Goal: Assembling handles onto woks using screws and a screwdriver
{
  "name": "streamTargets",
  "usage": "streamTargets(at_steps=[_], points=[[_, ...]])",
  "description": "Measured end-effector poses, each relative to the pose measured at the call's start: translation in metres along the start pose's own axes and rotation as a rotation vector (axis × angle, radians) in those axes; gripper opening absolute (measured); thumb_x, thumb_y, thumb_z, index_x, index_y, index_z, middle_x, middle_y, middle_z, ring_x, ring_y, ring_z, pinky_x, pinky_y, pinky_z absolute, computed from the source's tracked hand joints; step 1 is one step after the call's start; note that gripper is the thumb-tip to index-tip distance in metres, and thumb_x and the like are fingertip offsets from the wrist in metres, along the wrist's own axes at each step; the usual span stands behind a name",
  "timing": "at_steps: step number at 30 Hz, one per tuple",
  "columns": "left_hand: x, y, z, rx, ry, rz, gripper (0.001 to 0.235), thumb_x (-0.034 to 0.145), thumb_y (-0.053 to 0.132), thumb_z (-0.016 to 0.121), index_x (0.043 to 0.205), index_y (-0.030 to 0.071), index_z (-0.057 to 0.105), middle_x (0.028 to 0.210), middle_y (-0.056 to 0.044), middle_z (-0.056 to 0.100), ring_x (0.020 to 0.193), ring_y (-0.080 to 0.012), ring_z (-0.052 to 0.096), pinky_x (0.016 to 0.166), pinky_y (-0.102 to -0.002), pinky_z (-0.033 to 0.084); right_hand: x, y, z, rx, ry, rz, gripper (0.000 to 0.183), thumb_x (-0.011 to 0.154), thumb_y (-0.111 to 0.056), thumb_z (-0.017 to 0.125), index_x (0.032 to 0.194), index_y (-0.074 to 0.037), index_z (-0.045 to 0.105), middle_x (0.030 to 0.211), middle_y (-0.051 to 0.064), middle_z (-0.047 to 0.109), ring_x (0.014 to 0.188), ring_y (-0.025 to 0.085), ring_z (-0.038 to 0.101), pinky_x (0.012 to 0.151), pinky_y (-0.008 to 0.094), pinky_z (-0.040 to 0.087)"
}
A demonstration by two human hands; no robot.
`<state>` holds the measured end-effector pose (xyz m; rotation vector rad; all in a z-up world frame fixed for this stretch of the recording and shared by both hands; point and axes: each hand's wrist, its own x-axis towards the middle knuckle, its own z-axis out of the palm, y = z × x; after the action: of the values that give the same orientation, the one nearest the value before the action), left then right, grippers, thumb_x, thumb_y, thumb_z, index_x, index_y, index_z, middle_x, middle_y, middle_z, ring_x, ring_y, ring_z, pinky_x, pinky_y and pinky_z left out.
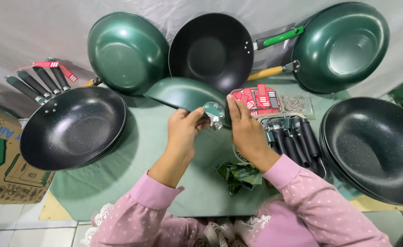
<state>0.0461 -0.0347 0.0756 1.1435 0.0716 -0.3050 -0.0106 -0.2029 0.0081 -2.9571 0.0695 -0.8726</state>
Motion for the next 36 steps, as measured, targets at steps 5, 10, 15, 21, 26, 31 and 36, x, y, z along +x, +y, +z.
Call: streamTargets(at_steps=[5, 10, 15, 21, 26, 31, 36], points=[[0.018, 0.011, 0.03, 0.126, -0.058, -0.003, 0.032, 0.084, 0.011, 0.077, 0.108, -0.008, 0.066, 0.089, -0.016, 0.069, 0.071, -0.0258, 0.077, 0.063, -0.031, 0.064, 0.007, -0.011, -0.035, 0.236, -0.177, 0.186, 0.07, 0.08, -0.005, 0.059, 0.146, -0.006, 0.036, 0.128, 0.021, 0.053, 0.079, 0.053, 0.069, 0.07, 0.061, 0.06], [0.043, -0.01, 0.05, 0.244, -0.08, -0.045, 0.047, 0.084, 0.023, 0.079, 0.116, -0.009, 0.068, 0.1, -0.021, 0.07, 0.081, -0.0284, 0.078, 0.073, -0.033, 0.064, 0.001, 0.003, 0.004, 0.45, -0.372, 0.42, 0.049, 0.083, -0.008, 0.056, 0.132, -0.006, 0.049, 0.118, 0.022, 0.061, 0.098, 0.053, 0.067, 0.084, 0.063, 0.055], [0.068, -0.042, 0.039, 0.311, -0.124, -0.215, 0.052, 0.09, 0.019, 0.07, 0.136, -0.005, 0.06, 0.121, -0.027, 0.069, 0.099, -0.0324, 0.076, 0.086, -0.036, 0.061, 0.007, -0.038, -0.036, 0.747, -0.636, 0.729, 0.059, 0.09, -0.019, 0.057, 0.146, -0.004, 0.047, 0.127, 0.028, 0.066, 0.106, 0.046, 0.071, 0.081, 0.057, 0.06], [0.112, -0.112, 0.009, 0.286, -0.067, -0.317, 0.051, 0.091, 0.016, 0.069, 0.138, -0.002, 0.058, 0.115, -0.024, 0.072, 0.093, -0.028, 0.078, 0.076, -0.03, 0.064, -0.032, -0.018, 0.079, 1.262, -0.632, 1.019, 0.054, 0.095, -0.005, 0.049, 0.146, 0.011, 0.038, 0.136, 0.041, 0.05, 0.066, 0.051, 0.071, 0.044, 0.055, 0.063], [0.112, -0.141, 0.003, 0.332, -0.055, -0.336, 0.054, 0.092, 0.014, 0.068, 0.141, -0.005, 0.054, 0.124, -0.027, 0.068, 0.098, -0.0284, 0.077, 0.077, -0.03, 0.064, -0.035, -0.017, 0.082, 1.359, -0.659, 1.101, 0.059, 0.094, -0.002, 0.056, 0.146, 0.015, 0.034, 0.14, 0.042, 0.044, 0.085, 0.056, 0.069, 0.051, 0.057, 0.064], [0.109, -0.158, 0.0, 0.329, -0.056, -0.368, 0.058, 0.093, 0.014, 0.067, 0.145, -0.005, 0.05, 0.132, -0.028, 0.064, 0.099, -0.0274, 0.077, 0.075, -0.029, 0.064, -0.024, -0.018, 0.059, 1.276, -0.675, 1.071, 0.055, 0.094, 0.001, 0.062, 0.142, 0.015, 0.038, 0.135, 0.036, 0.05, 0.092, 0.053, 0.069, 0.053, 0.054, 0.067], [0.099, -0.163, -0.006, 0.379, -0.059, -0.364, 0.053, 0.095, 0.014, 0.064, 0.144, -0.005, 0.051, 0.135, -0.028, 0.063, 0.111, -0.0312, 0.072, 0.085, -0.033, 0.062, -0.02, -0.019, 0.045, 1.258, -0.703, 1.037, 0.05, 0.096, 0.0, 0.061, 0.138, 0.008, 0.036, 0.135, 0.029, 0.05, 0.101, 0.049, 0.068, 0.061, 0.052, 0.069]])
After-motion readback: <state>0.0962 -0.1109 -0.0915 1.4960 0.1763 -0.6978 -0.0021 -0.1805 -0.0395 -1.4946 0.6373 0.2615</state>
